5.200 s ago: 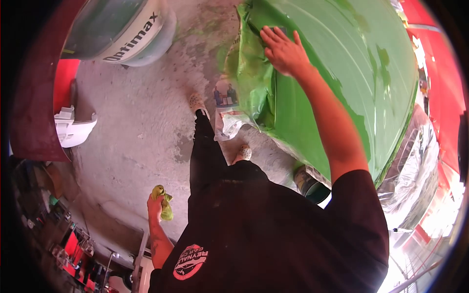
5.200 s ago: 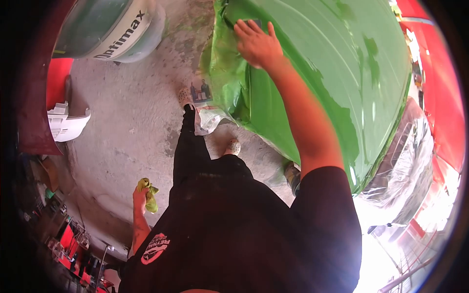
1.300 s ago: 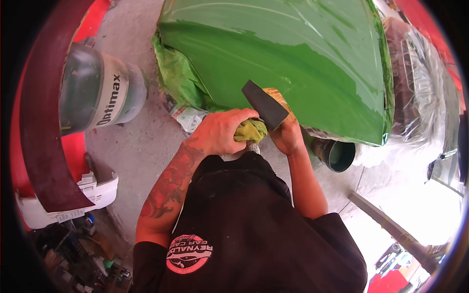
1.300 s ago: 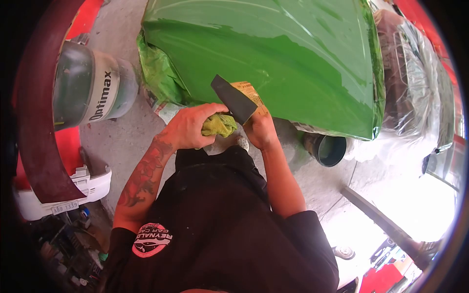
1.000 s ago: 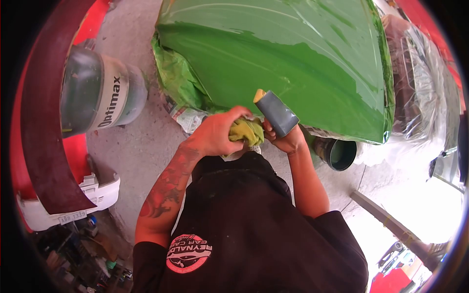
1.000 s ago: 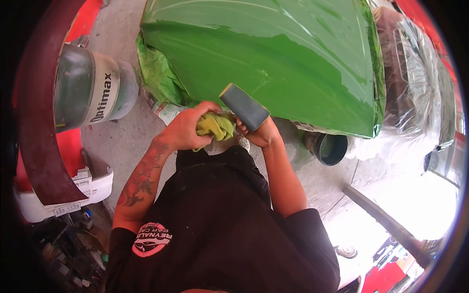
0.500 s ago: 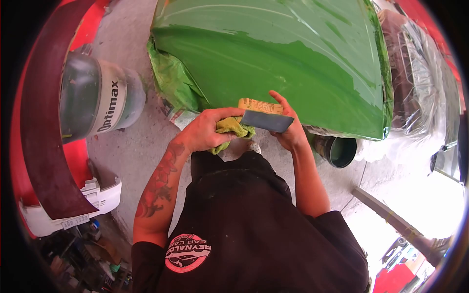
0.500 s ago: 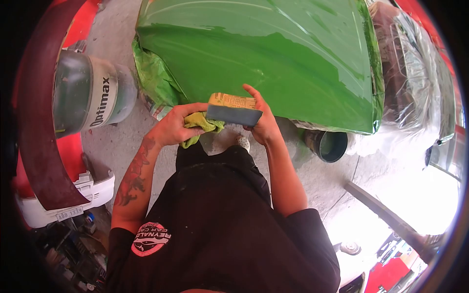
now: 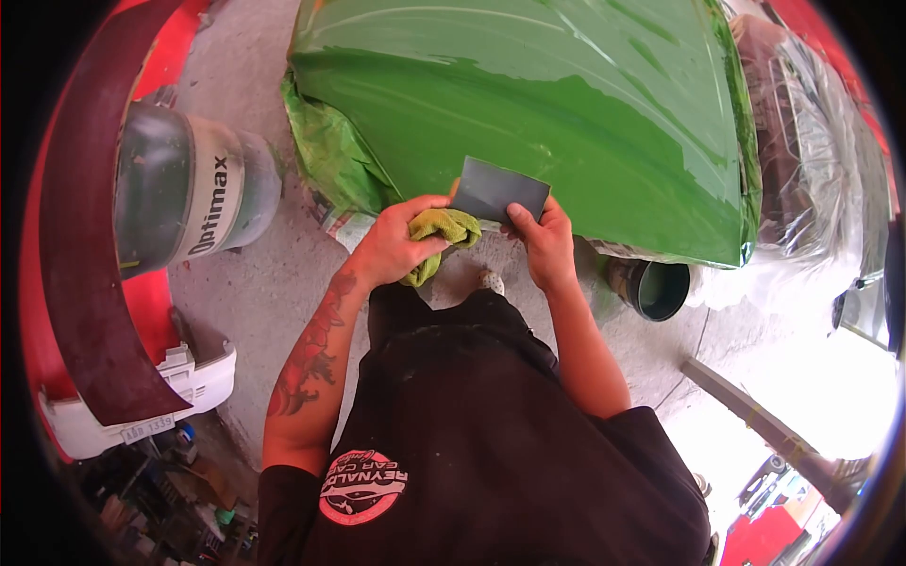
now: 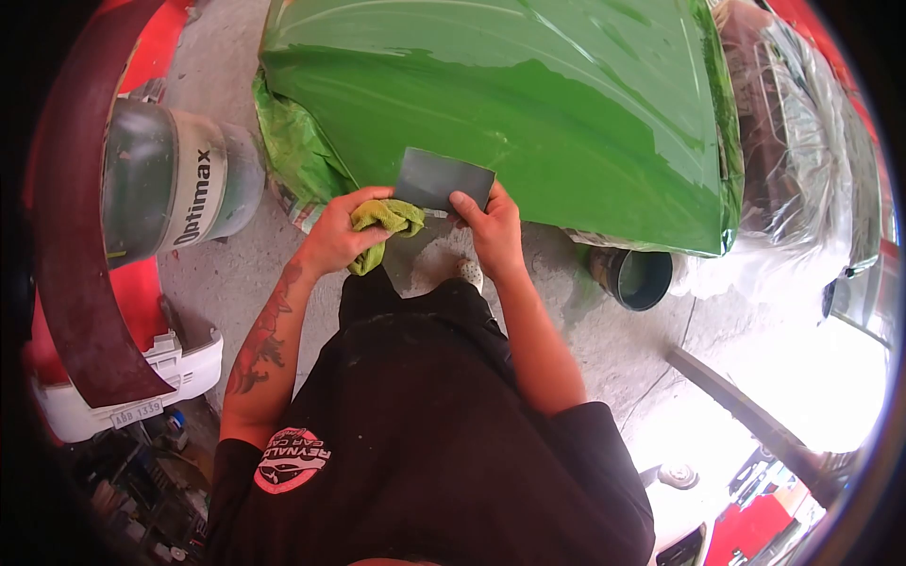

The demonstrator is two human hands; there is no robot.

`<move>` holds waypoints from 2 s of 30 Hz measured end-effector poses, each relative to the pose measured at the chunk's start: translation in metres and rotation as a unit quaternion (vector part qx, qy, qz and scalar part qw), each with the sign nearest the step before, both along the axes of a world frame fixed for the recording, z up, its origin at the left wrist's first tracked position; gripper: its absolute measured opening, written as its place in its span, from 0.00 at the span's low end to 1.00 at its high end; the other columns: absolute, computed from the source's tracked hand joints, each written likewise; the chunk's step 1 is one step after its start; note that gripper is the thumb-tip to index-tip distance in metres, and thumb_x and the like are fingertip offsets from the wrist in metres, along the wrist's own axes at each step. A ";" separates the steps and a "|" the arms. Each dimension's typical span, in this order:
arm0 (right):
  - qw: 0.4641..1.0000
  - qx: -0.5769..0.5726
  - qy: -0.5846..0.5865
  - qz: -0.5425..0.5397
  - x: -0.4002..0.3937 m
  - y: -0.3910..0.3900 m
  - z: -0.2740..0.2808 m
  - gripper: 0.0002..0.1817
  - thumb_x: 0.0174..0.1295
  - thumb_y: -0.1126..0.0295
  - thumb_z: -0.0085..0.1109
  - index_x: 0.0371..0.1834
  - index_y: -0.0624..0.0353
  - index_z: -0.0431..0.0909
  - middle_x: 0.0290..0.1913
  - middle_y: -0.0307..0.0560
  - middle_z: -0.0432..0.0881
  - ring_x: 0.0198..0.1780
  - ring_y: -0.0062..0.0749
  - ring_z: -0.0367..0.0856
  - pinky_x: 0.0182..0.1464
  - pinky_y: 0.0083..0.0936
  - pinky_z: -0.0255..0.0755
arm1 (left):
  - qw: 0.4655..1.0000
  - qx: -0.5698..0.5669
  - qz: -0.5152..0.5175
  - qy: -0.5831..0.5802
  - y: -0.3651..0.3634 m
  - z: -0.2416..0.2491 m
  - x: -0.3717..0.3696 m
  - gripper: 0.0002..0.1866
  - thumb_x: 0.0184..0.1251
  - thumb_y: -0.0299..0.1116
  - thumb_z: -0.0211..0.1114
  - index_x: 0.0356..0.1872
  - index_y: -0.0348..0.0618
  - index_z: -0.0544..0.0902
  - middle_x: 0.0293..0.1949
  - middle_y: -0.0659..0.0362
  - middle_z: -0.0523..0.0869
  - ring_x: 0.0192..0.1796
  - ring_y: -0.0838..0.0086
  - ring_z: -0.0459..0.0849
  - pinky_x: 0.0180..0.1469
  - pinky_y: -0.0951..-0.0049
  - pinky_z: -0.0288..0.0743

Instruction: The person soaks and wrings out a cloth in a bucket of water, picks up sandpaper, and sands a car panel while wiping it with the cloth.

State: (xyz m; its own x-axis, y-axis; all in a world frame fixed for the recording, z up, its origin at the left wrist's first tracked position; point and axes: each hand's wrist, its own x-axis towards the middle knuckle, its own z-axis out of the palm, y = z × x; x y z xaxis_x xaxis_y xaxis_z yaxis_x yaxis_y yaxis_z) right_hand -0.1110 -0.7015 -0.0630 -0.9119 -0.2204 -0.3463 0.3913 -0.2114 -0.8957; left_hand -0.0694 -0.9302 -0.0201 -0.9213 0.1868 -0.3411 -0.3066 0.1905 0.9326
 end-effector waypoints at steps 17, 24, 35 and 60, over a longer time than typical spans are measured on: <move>0.772 0.530 0.348 -0.034 -0.035 0.071 0.001 0.11 0.52 0.76 0.67 0.31 0.62 0.71 0.31 0.45 0.78 0.34 0.35 0.77 0.36 0.32 0.69 | 0.941 -0.053 0.332 0.048 -0.116 -0.007 0.112 0.25 0.59 0.24 0.63 0.60 0.35 0.74 0.51 0.55 0.81 0.50 0.73 0.80 0.50 0.74 0.76; 0.581 0.624 0.442 0.278 -0.026 0.024 -0.031 0.36 0.64 0.55 0.54 0.72 0.56 0.54 0.75 0.45 0.54 0.75 0.40 0.54 0.70 0.57 0.48 | 0.808 -0.088 0.582 -0.033 -0.157 -0.043 0.274 0.19 0.64 0.27 0.62 0.56 0.36 0.76 0.47 0.57 0.82 0.44 0.72 0.82 0.45 0.74 0.77; 0.500 0.606 0.502 0.361 -0.029 -0.057 -0.031 0.35 0.66 0.44 0.46 0.75 0.40 0.53 0.77 0.34 0.52 0.77 0.37 0.49 0.70 0.68 0.43 | 0.755 -0.103 0.583 -0.283 -0.106 -0.126 0.439 0.15 0.60 0.29 0.66 0.49 0.39 0.81 0.38 0.62 0.84 0.36 0.76 0.81 0.40 0.73 0.75; 0.476 0.558 0.560 0.386 -0.093 -0.159 -0.038 0.37 0.66 0.45 0.45 0.75 0.49 0.53 0.78 0.36 0.49 0.78 0.33 0.46 0.74 0.57 0.42 | 0.799 -0.079 0.517 -0.297 -0.109 -0.144 0.383 0.14 0.61 0.28 0.65 0.48 0.38 0.80 0.38 0.61 0.84 0.37 0.76 0.81 0.41 0.74 0.75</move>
